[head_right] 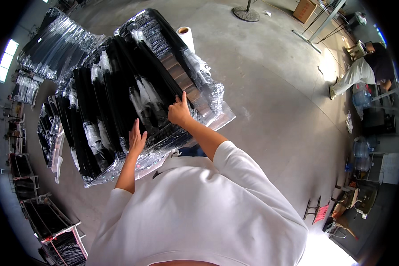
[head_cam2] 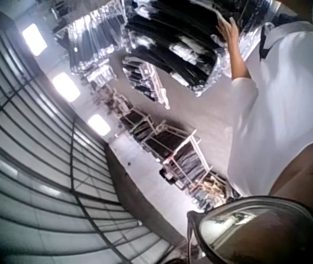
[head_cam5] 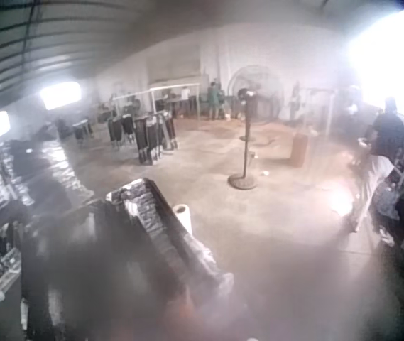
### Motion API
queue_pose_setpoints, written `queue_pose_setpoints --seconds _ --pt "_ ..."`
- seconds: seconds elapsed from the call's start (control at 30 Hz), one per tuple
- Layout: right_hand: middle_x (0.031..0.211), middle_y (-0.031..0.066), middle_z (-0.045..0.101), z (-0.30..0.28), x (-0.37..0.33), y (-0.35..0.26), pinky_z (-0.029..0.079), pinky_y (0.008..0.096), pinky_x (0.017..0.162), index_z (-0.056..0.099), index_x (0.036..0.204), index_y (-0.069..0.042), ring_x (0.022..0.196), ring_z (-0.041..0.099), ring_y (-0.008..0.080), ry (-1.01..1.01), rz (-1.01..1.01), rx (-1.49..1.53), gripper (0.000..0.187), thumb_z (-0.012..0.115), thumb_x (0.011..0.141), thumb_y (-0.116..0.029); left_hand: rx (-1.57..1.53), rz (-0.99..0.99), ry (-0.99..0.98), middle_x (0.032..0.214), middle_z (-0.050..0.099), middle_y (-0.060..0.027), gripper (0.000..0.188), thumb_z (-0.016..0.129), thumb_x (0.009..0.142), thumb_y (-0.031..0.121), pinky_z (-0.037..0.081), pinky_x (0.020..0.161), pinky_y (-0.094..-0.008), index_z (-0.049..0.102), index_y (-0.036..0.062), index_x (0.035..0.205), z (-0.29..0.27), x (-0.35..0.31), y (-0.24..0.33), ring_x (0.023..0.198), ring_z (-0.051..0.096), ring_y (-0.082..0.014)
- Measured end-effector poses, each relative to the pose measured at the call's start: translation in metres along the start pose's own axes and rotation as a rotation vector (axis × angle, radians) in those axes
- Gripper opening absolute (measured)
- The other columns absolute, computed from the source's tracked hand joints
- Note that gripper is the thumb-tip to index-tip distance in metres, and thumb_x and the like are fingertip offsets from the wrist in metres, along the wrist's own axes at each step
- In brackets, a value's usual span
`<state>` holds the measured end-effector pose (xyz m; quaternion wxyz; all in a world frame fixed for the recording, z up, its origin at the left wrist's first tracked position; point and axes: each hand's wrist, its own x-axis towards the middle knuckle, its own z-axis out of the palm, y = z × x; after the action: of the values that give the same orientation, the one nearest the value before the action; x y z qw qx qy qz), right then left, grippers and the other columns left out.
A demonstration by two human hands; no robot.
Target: The person walks through a warehouse and applies red circular stickers to stacks of black wrapped items on pallets. They retrieve the stickers from a table, peel them off, and press them onto the plastic-wrapped bundles. The person also briefly handles a white roll of tape and adjusts their position around the pallets.
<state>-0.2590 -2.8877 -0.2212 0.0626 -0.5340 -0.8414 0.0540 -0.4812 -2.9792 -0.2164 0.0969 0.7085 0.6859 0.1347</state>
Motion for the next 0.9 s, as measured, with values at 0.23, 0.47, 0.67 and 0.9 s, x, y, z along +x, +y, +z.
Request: queue_pose_setpoints --seconds 0.23,0.47,0.67,0.9 --pt "0.099 0.0126 0.06 -0.017 0.002 0.002 0.007 0.0611 0.1 0.065 0.084 -0.007 0.119 0.039 0.0329 -0.126 -0.011 0.067 0.025 0.053 0.077 -0.028 -0.165 -0.237 -0.557 0.098 0.057 -0.0262 0.063 0.034 0.086 0.054 0.039 0.086 -0.0433 0.061 -0.0019 0.095 -0.005 0.027 0.0 0.098 0.052 -0.0405" --pt "0.121 0.0143 0.049 -0.033 -0.002 -0.036 0.021 0.0471 0.102 0.055 0.108 -0.003 0.118 0.042 0.0238 0.563 -0.263 0.186 0.043 0.048 0.083 -0.037 -0.12 -0.268 -0.568 0.101 0.058 -0.0239 0.059 0.03 0.088 0.052 0.04 0.087 -0.0435 0.062 0.0032 0.097 0.003 0.024 -0.005 0.1 0.052 -0.0405" --pt "0.053 0.0073 0.059 -0.002 -0.024 -0.035 0.042 0.039 0.042 0.06 0.053 -0.011 0.048 0.059 0.0262 0.145 -0.3 0.079 0.041 0.044 0.085 -0.03 -0.125 -0.014 -0.042 0.125 0.046 -0.0169 0.039 0.04 0.09 0.03 0.024 0.1 -0.0536 0.043 0.0081 0.122 -0.021 0.038 0.036 0.121 0.038 -0.0321" --pt "0.059 0.0108 0.062 -0.009 -0.022 -0.04 0.046 0.0388 0.048 0.062 0.058 -0.01 0.056 0.062 0.0273 -0.034 -0.294 0.113 0.038 0.043 0.084 -0.03 0.051 -0.141 0.04 0.103 0.058 -0.0176 0.031 0.045 0.086 0.025 0.039 0.088 -0.0498 0.056 0.0031 0.104 -0.005 0.016 0.039 0.102 0.052 -0.0365"
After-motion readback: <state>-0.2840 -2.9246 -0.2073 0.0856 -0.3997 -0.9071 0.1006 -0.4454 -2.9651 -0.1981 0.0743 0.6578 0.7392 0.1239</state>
